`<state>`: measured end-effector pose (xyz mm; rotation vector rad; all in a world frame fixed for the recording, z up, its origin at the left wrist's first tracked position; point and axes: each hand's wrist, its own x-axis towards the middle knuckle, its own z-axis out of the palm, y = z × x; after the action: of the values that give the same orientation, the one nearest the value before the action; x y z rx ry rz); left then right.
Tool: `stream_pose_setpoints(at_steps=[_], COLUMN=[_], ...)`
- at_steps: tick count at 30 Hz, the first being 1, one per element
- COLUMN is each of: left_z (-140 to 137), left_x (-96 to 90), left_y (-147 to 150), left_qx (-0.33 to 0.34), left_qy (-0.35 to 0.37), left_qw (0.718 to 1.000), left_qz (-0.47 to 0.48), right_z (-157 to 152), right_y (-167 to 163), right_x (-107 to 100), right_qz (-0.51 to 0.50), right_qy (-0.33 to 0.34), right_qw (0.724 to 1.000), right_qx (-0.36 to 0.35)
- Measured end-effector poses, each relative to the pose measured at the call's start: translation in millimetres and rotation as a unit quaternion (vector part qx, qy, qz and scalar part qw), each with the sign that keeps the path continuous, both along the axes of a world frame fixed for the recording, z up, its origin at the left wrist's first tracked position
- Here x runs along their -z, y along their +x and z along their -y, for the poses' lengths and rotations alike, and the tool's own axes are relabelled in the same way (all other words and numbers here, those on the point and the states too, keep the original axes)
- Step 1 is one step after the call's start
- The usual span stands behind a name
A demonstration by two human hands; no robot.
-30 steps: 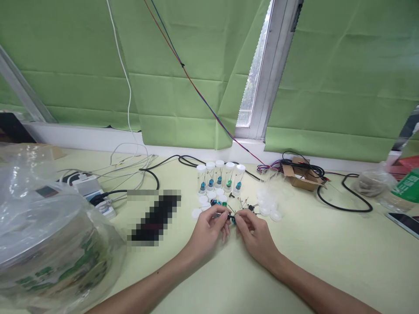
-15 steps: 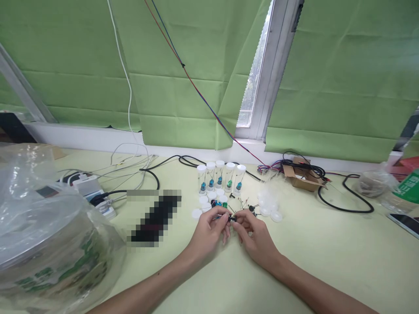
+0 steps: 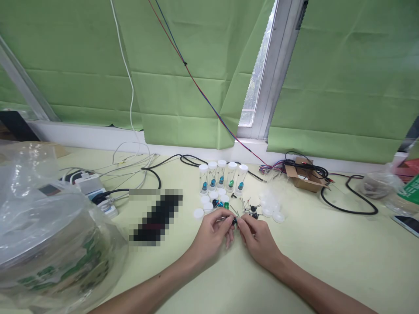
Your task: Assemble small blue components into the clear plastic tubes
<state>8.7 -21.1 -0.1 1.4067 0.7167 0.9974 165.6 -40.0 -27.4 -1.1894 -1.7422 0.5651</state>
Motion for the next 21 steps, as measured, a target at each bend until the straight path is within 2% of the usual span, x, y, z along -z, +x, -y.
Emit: stream_pose_setpoints(at_steps=[7,11,21], left_z=[0.5,-2.5,-2.8], left_x=[0.8,-0.2,0.3], left_y=[0.1,-0.8,-1.7], left_qx=[0.007,-0.007,-0.010], left_qy=[-0.005,-0.007,-0.005], left_qw=[1.000,1.000,1.000], left_qz=[0.005,0.010,0.008], right_z=[-2.1,-0.1,1.7], right_y=[0.2,0.2,-0.4], right_x=[3.5,1.3,2.1], right_qz=[-0.007,-0.046,-0.063], right_qy=[-0.013,-0.022,-0.020], right_qw=[1.000,0.999,0.997], right_qx=[0.006,0.009,-0.038])
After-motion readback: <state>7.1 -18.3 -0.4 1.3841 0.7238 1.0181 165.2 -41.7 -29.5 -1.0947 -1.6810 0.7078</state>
